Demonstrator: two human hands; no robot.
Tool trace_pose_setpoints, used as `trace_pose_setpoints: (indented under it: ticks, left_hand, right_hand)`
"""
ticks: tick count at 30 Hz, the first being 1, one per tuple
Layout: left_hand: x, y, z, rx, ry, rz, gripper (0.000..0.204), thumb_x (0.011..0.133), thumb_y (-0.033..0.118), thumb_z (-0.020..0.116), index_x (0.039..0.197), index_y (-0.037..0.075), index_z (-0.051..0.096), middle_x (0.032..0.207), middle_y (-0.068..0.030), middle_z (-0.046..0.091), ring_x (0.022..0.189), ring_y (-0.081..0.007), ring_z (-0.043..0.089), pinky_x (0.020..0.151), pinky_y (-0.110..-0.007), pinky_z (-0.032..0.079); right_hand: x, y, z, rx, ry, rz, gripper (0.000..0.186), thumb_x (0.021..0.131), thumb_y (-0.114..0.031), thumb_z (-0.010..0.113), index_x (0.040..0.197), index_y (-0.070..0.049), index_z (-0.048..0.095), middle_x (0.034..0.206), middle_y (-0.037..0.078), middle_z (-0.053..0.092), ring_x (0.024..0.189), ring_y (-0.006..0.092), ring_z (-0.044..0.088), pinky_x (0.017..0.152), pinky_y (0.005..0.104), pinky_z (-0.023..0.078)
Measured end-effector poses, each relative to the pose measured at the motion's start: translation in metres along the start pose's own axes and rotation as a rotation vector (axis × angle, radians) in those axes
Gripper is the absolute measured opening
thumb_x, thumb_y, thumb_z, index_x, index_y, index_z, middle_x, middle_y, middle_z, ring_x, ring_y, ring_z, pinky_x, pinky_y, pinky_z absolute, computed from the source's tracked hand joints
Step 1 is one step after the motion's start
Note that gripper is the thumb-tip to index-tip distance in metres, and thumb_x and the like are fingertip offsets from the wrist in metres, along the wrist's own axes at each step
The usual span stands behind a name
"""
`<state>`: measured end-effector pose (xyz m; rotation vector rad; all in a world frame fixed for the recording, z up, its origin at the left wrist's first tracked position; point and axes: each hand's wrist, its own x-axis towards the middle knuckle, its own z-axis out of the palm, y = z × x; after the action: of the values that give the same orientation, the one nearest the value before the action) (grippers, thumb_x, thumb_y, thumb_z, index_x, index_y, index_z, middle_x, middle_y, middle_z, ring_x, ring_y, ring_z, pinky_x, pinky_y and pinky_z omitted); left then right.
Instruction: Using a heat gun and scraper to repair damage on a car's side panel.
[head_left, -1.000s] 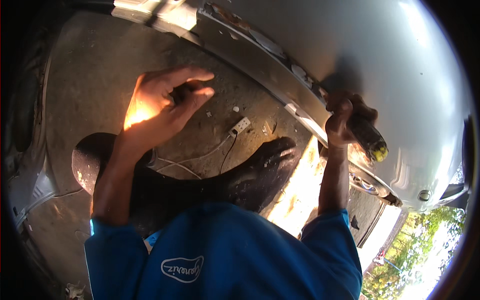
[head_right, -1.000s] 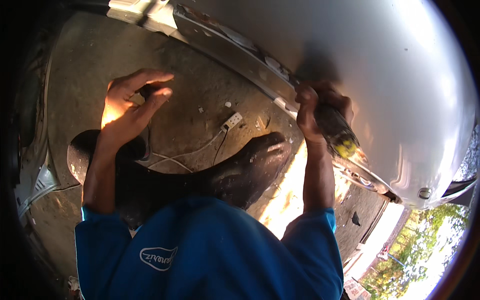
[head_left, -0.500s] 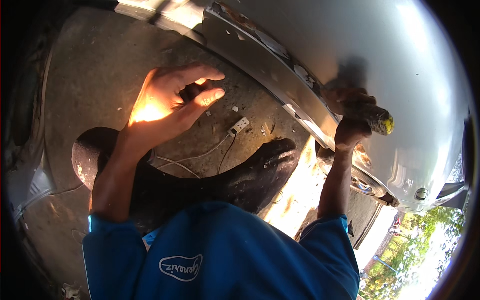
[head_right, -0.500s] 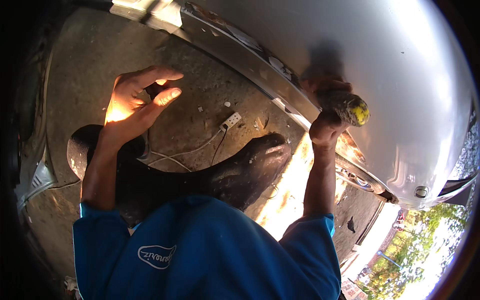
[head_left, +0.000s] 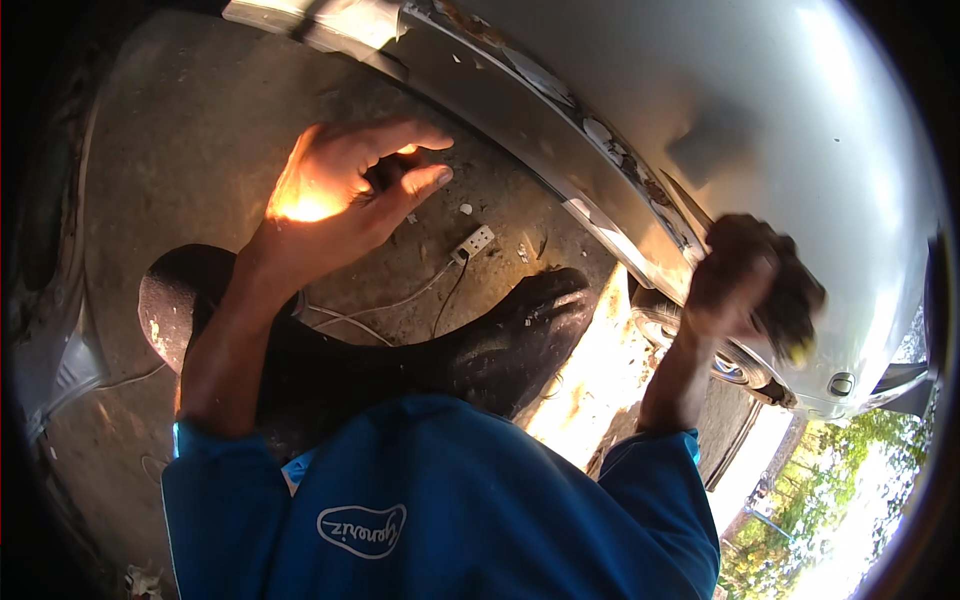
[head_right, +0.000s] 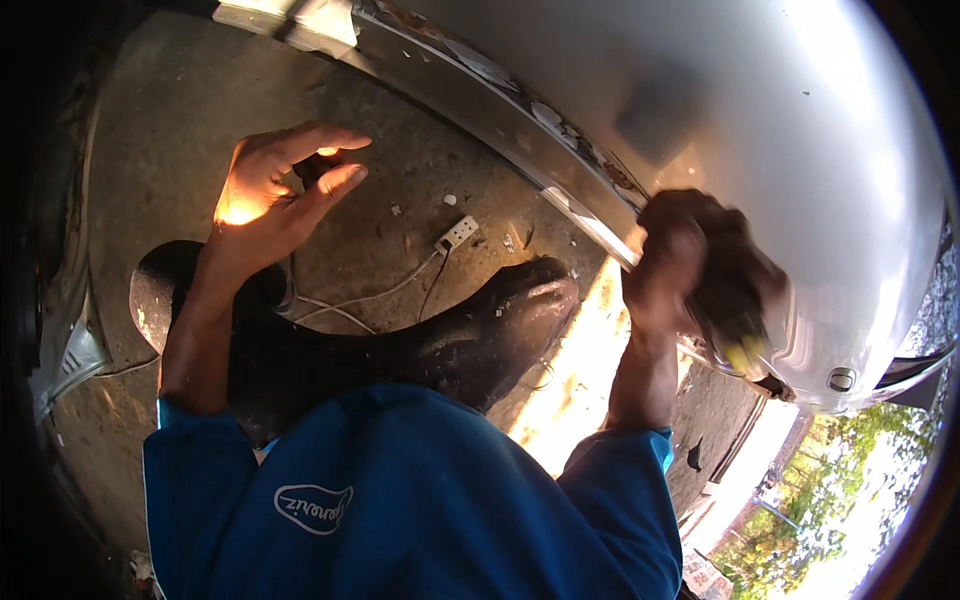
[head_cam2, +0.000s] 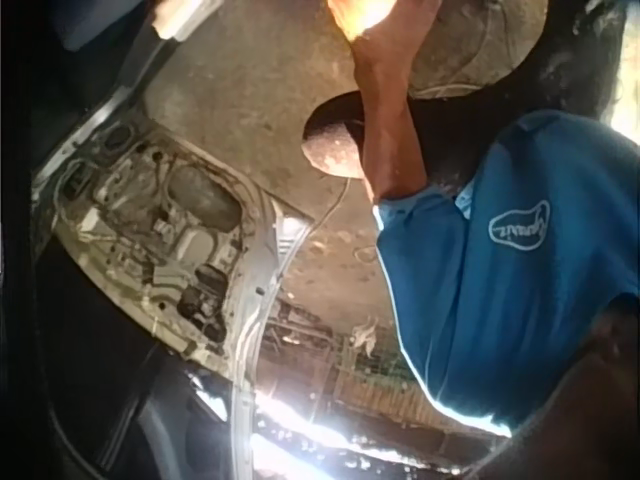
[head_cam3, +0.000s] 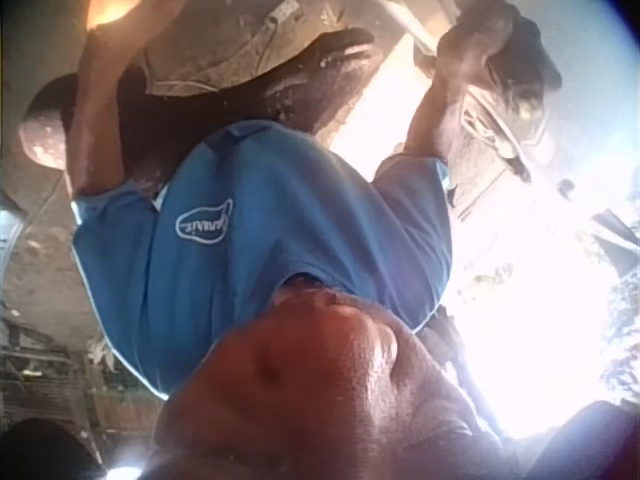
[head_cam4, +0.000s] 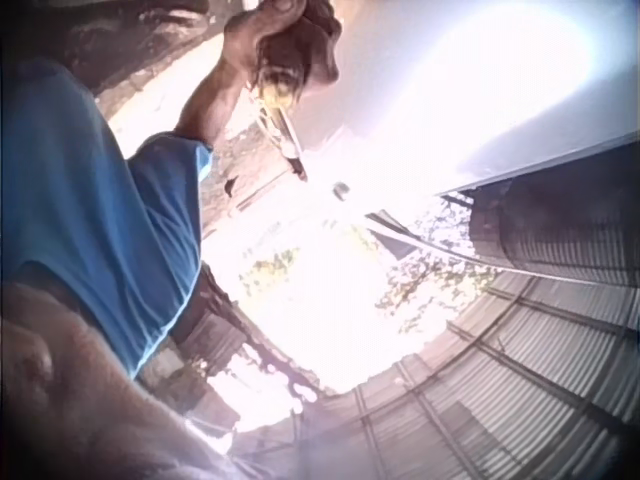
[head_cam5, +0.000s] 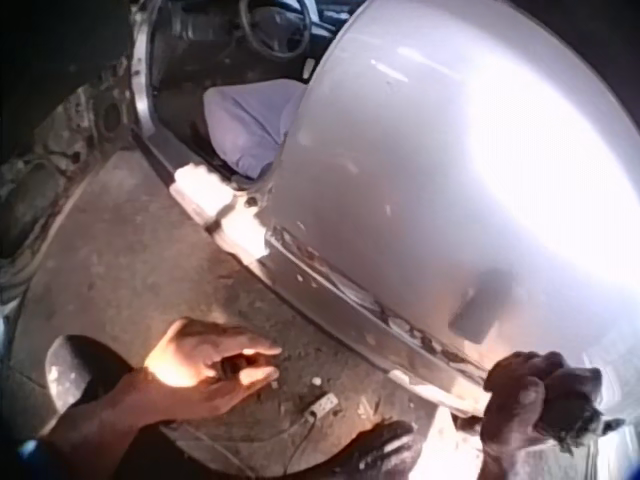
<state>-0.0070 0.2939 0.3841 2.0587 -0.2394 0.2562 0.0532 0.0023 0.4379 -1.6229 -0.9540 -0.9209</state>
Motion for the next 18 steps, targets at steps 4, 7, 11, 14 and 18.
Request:
trace_pose_setpoints:
  ticks: [4, 7, 11, 14, 18]
  left_hand:
    - [0.004, -0.004, 0.002, -0.023, 0.003, 0.028, 0.022, 0.082, 0.006, 0.073, 0.102, 0.0, 0.068, 0.081, -0.0088, 0.067, 0.068, -0.0134, 0.061, 0.061, -0.025, 0.048]
    - [0.0, -0.005, -0.001, 0.007, 0.015, 0.065, 0.022, 0.082, 0.006, 0.073, 0.102, 0.001, 0.068, 0.082, -0.0093, 0.067, 0.068, -0.0138, 0.062, 0.062, -0.025, 0.049]
    - [0.002, -0.003, 0.001, 0.033, 0.037, 0.128, 0.022, 0.082, 0.006, 0.073, 0.102, 0.001, 0.068, 0.082, -0.0095, 0.067, 0.069, -0.0139, 0.061, 0.062, -0.025, 0.048]
    - [-0.001, -0.007, -0.005, -0.019, 0.019, 0.057, 0.022, 0.082, 0.008, 0.074, 0.102, 0.001, 0.068, 0.079, -0.0088, 0.066, 0.069, -0.015, 0.061, 0.063, -0.025, 0.047]
    - [0.004, 0.002, -0.001, 0.069, 0.049, 0.135, 0.022, 0.082, 0.012, 0.074, 0.101, 0.002, 0.069, 0.081, -0.0091, 0.067, 0.072, -0.0163, 0.064, 0.065, -0.026, 0.049]
  right_hand:
    - [-0.022, 0.032, 0.004, -0.195, 0.021, 0.06, 0.027, 0.085, -0.002, 0.067, 0.094, -0.001, 0.041, 0.062, 0.01, 0.058, 0.05, 0.0151, 0.055, 0.047, 0.0274, 0.047]
    - [-0.02, 0.013, -0.006, 0.259, 0.026, -0.046, 0.022, 0.086, 0.002, 0.064, 0.094, 0.0, 0.043, 0.06, 0.009, 0.054, 0.049, 0.0151, 0.055, 0.048, 0.0286, 0.05]
    - [-0.023, 0.031, 0.004, -0.091, 0.219, 0.306, 0.02, 0.084, 0.007, 0.065, 0.09, 0.0, 0.047, 0.065, 0.008, 0.058, 0.052, 0.0103, 0.054, 0.048, 0.021, 0.046]
    - [-0.007, 0.01, 0.011, -0.077, 0.07, 0.176, 0.015, 0.089, 0.002, 0.06, 0.087, -0.002, 0.045, 0.06, 0.008, 0.056, 0.051, 0.0118, 0.054, 0.051, 0.0247, 0.047]
    - [-0.012, 0.018, 0.0, -0.177, 0.151, 0.172, 0.017, 0.09, -0.003, 0.061, 0.084, -0.005, 0.045, 0.058, 0.01, 0.056, 0.05, 0.0136, 0.054, 0.05, 0.0247, 0.045]
